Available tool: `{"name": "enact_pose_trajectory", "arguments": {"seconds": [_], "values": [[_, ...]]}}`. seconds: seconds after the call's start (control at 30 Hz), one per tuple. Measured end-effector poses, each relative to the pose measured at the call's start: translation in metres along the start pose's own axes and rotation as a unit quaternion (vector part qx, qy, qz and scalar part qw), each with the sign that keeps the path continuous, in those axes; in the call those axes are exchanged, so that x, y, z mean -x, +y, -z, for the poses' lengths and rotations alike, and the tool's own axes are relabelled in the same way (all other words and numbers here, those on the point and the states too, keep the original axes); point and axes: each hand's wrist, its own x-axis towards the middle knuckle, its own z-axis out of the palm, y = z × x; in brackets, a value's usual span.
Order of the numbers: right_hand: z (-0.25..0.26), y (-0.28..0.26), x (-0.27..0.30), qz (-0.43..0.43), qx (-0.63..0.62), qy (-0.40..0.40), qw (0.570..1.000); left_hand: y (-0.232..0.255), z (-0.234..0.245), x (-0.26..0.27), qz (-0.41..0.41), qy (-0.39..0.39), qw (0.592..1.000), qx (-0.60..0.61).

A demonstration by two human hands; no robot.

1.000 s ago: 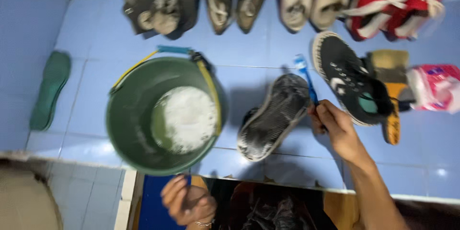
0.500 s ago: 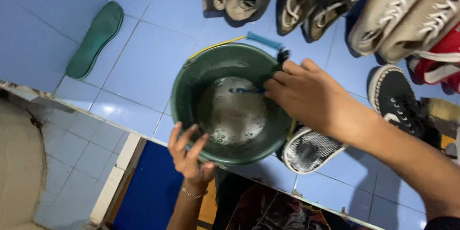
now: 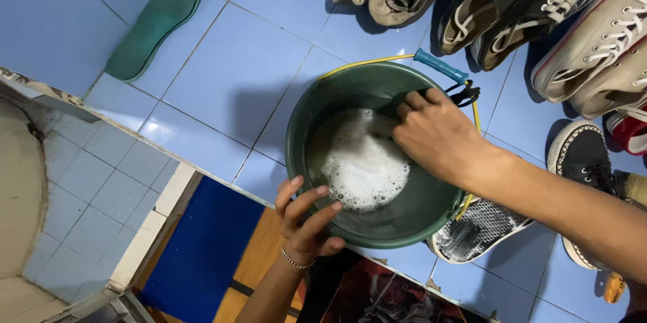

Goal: The person cleans the sole of a shoe by hand using a toothbrush and soapy water from a bucket, then wipes the surface with a cloth.

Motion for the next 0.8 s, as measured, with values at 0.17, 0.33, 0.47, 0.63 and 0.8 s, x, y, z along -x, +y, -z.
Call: {"name": "enact_pose_trajectory", "arguments": {"seconds": [0.17,0.33,0.47,0.63,0.8], "values": [[-0.005,0.006,0.001,0.007,-0.01,0.022,1.0,-0.004,-0.002,0.005,-0.004,0.005,1.0,0.011],[0.021,0.016,0.012,0.027,-0.107,-0.145,0.983,-0.004,-0.005,0.002,-0.01,0.019,1.0,0.007],[-0.014,-0.001,0.013,0.073,-0.131,-0.111,0.982,0.0,-0.006,0.005,0.008,0.023,1.0,-0.003],[-0.015,0.004,0.02,0.069,-0.115,-0.05,0.99,-0.001,-0.003,0.01,0.017,0.017,1.0,-0.003],[-0.008,0.007,0.028,0.065,-0.117,-0.051,0.99,-0.006,-0.006,0.014,0.005,0.022,1.0,-0.009]]}}
